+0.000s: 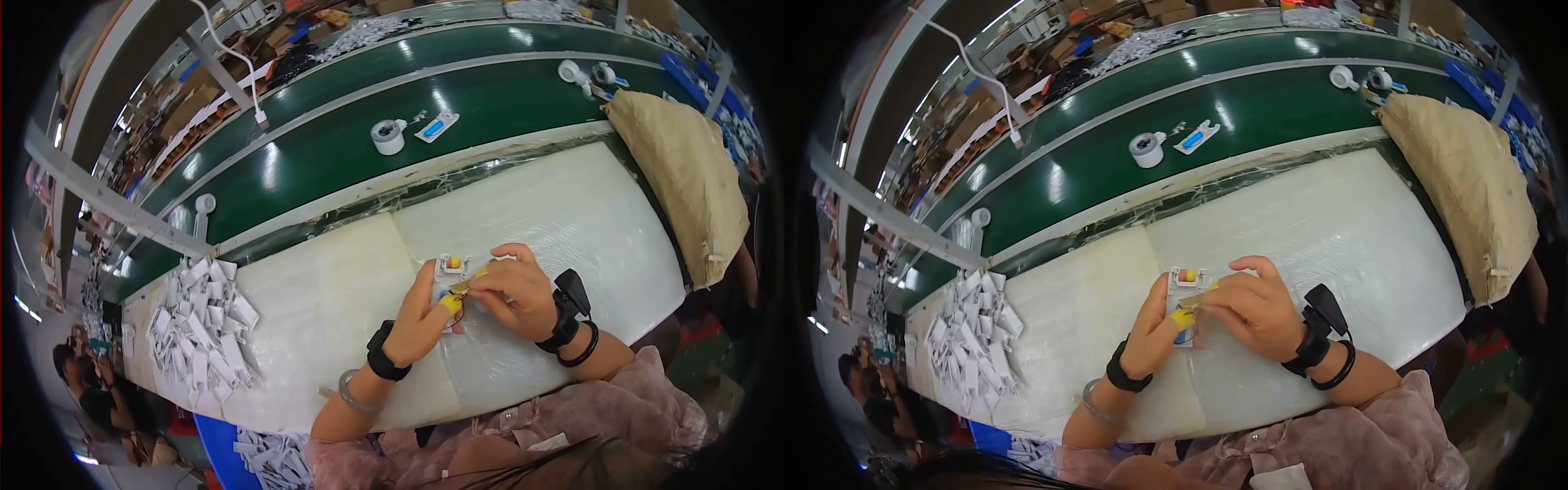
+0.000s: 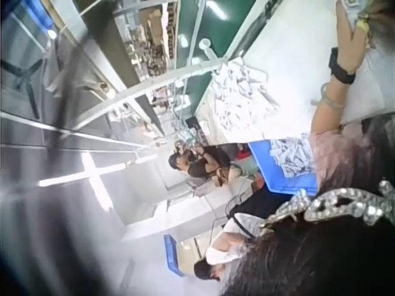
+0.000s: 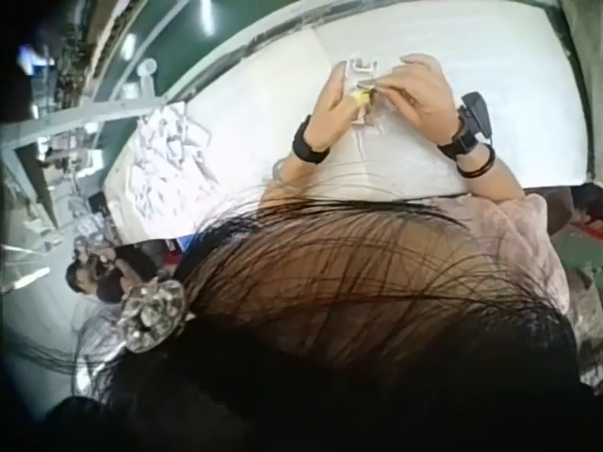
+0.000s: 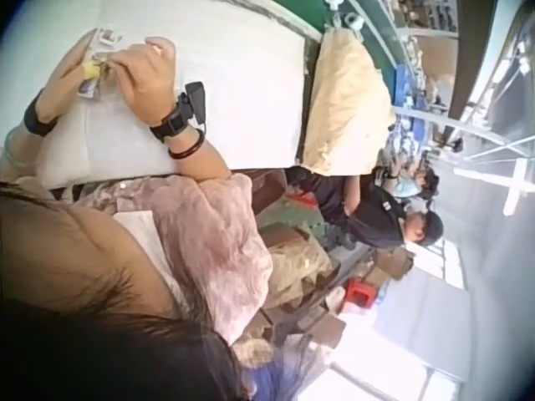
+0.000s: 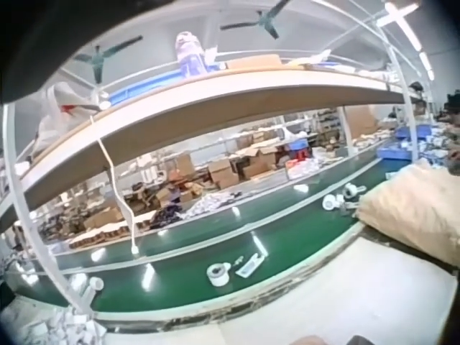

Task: Assembling small electronic components on a factory production line.

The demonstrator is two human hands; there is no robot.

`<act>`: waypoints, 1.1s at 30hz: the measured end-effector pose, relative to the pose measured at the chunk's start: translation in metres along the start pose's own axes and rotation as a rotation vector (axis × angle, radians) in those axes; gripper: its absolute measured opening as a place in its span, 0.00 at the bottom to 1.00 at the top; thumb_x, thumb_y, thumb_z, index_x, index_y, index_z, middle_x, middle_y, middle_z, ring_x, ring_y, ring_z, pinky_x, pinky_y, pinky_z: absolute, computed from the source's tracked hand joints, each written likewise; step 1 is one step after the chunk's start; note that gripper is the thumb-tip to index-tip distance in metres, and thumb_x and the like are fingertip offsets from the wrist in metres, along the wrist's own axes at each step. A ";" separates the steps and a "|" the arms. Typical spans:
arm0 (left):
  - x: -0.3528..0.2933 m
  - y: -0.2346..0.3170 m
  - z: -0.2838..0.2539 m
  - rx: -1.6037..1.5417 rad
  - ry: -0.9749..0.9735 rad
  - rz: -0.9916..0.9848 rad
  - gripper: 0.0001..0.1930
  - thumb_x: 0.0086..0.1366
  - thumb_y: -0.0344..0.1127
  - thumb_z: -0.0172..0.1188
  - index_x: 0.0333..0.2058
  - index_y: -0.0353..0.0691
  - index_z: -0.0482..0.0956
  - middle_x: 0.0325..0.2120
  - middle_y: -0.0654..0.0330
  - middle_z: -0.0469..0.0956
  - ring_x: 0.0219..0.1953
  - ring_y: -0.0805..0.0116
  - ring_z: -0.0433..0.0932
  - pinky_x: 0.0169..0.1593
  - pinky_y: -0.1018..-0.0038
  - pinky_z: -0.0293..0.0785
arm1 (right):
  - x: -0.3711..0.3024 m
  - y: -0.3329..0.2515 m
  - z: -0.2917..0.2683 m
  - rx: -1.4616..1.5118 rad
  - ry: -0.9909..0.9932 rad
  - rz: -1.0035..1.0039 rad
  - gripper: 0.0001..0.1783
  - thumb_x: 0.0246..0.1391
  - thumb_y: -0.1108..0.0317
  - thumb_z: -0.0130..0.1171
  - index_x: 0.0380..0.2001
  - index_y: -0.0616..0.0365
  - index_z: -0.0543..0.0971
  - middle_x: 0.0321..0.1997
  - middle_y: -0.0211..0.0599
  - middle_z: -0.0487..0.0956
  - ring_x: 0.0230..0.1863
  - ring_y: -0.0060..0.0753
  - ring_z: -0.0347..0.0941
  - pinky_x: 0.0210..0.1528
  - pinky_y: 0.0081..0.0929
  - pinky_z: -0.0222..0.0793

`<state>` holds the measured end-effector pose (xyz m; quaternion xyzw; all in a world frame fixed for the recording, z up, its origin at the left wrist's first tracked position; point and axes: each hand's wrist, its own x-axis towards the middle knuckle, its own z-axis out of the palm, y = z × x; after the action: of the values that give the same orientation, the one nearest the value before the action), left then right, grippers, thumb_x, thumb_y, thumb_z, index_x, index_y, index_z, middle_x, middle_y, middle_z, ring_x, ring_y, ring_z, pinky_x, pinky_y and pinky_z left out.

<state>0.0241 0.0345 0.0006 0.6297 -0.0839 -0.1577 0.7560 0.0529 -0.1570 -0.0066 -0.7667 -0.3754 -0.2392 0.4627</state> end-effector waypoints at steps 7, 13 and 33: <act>-0.001 0.000 0.006 -0.025 -0.021 -0.014 0.26 0.57 0.21 0.41 0.57 0.36 0.56 0.41 0.58 0.68 0.36 0.75 0.70 0.36 0.76 0.76 | -0.002 0.002 0.001 -0.078 0.082 -0.077 0.14 0.37 0.75 0.67 0.32 0.52 0.81 0.30 0.28 0.76 0.34 0.30 0.73 0.48 0.34 0.66; -0.005 -0.004 0.007 -0.061 -0.064 0.023 0.28 0.57 0.21 0.41 0.59 0.37 0.55 0.43 0.59 0.68 0.38 0.74 0.71 0.40 0.75 0.77 | -0.005 0.003 0.000 -0.110 0.063 -0.099 0.15 0.35 0.76 0.70 0.31 0.53 0.81 0.32 0.31 0.75 0.35 0.34 0.71 0.48 0.36 0.67; -0.005 -0.004 0.005 0.052 -0.086 0.092 0.27 0.62 0.25 0.45 0.61 0.36 0.55 0.37 0.60 0.70 0.32 0.75 0.70 0.36 0.78 0.70 | -0.005 0.004 0.002 -0.103 0.079 -0.092 0.15 0.36 0.77 0.70 0.32 0.53 0.81 0.30 0.30 0.75 0.31 0.32 0.70 0.45 0.35 0.65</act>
<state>0.0171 0.0306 -0.0022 0.6373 -0.1491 -0.1475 0.7415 0.0531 -0.1580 -0.0136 -0.7614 -0.3787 -0.3091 0.4258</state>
